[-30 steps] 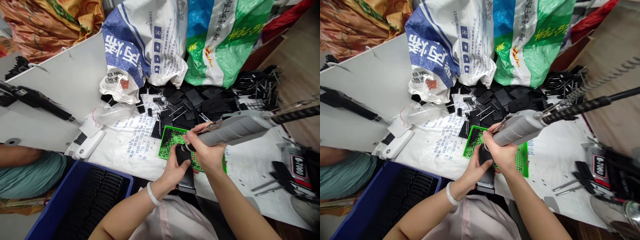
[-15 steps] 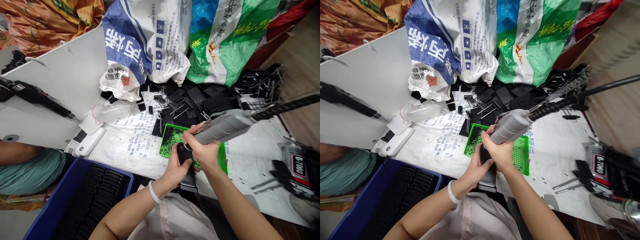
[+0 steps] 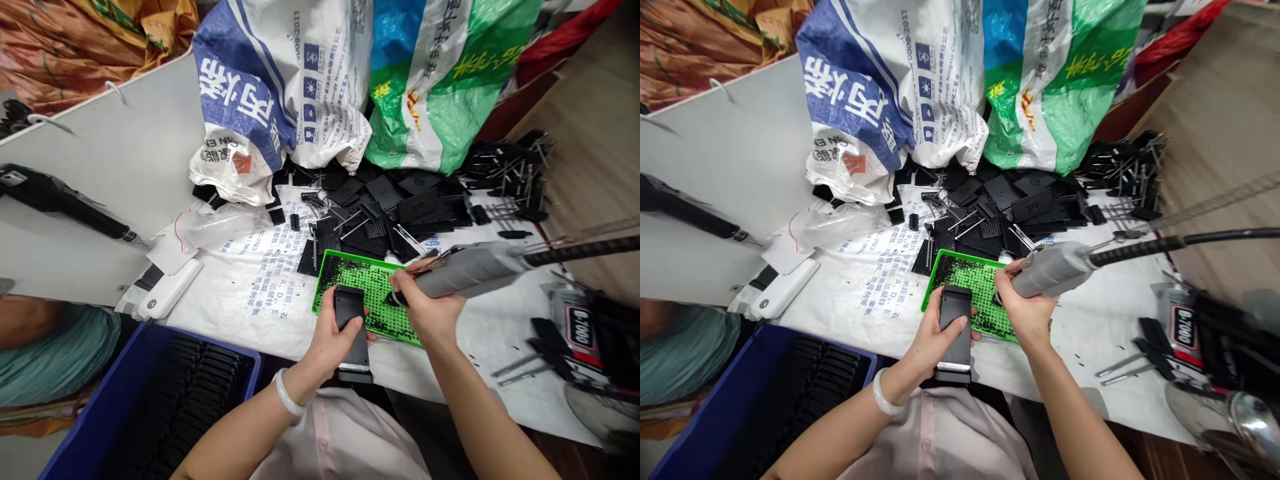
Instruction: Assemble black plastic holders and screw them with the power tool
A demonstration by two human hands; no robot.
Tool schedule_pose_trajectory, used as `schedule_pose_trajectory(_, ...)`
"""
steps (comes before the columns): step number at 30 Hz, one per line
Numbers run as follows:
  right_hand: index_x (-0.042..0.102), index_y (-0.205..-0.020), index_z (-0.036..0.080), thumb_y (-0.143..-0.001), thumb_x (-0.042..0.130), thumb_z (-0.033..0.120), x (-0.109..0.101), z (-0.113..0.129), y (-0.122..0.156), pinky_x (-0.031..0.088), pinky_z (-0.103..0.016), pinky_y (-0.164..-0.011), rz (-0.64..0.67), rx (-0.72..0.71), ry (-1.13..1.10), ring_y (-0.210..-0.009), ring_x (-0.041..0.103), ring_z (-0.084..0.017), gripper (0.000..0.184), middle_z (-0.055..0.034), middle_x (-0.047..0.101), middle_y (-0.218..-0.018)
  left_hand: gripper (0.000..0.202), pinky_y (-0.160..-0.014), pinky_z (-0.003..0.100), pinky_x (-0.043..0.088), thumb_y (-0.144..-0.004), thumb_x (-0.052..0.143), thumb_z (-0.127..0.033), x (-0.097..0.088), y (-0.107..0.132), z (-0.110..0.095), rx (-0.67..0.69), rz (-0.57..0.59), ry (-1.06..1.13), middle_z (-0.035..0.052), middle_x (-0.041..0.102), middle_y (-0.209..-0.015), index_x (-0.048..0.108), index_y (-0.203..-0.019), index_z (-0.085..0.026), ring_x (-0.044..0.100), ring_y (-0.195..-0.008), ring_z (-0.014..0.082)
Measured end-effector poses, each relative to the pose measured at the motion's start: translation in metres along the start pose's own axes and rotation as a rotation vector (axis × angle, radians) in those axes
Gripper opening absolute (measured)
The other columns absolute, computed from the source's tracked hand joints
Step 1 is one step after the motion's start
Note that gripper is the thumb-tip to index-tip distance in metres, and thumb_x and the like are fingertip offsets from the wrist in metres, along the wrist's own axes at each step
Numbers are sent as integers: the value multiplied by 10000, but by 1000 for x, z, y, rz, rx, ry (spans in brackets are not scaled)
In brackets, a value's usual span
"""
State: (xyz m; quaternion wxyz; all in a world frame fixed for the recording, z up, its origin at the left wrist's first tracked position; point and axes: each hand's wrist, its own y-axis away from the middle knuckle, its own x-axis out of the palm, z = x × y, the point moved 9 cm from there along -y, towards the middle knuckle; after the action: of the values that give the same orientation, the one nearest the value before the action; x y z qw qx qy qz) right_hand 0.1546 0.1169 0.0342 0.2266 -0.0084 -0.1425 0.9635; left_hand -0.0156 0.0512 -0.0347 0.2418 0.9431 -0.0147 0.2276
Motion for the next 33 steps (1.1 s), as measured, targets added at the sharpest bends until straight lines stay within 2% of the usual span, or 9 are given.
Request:
schedule_pose_trajectory(4,595,-813,187,-699,772,244,-6,-22,5,537,-380,-671,-12,0,63,-638,586,-176,219,4,581,-730,635,-540,287,514,-778,691,-300,2,-2,2,9,4,-10,93,643,-1086,288,-1269,-284,668,-598,167)
schedule_pose_trajectory(12,574,-763,181,-668,773,249,-1,-17,8,537,-359,-687,-24,10,93,-656,585,-168,231,2,577,-739,637,-553,301,522,-783,693,-297,1,-4,4,24,6,1,99,645,-1091,287,-1274,-297,665,-587,166)
schedule_pose_trajectory(15,590,-775,178,-668,779,250,4,-8,5,544,-355,-684,24,21,58,-628,575,-153,229,13,571,-725,631,-546,297,521,-787,688,-292,1,-3,4,26,8,8,97,641,-1087,287,-1274,-299,667,-589,167)
schedule_pose_trajectory(18,582,-766,188,-664,796,223,8,19,1,549,-352,-641,10,-8,-99,-535,534,-127,240,38,546,-665,627,-538,287,520,-790,685,-281,1,-3,6,26,18,15,99,638,-1095,288,-1275,-297,669,-599,166)
schedule_pose_trajectory(21,563,-780,202,-673,795,203,27,45,4,558,-360,-638,63,22,-220,-512,525,-123,255,48,534,-647,638,-542,295,531,-788,684,-271,0,-5,6,53,22,12,95,645,-1088,291,-1289,-299,661,-602,162)
schedule_pose_trajectory(24,575,-802,208,-698,780,234,55,55,16,569,-383,-685,183,37,-184,-558,548,-131,231,31,560,-721,650,-530,294,536,-780,679,-249,-2,-6,5,89,5,-13,91,653,-1065,297,-1304,-288,648,-593,156)
schedule_pose_trajectory(28,588,-809,206,-720,766,258,73,46,24,564,-385,-700,203,21,-152,-585,551,-136,206,27,558,-746,629,-530,275,542,-759,670,-205,-3,-6,0,143,-14,-41,105,624,-1146,336,-1289,-261,642,-607,137)
schedule_pose_trajectory(33,568,-798,199,-703,777,282,77,33,23,557,-387,-700,198,53,-130,-588,556,-135,244,21,561,-758,600,-521,291,546,-778,640,-205,-2,-8,0,174,7,-31,101,595,-1189,329,-1288,-263,633,-554,120)
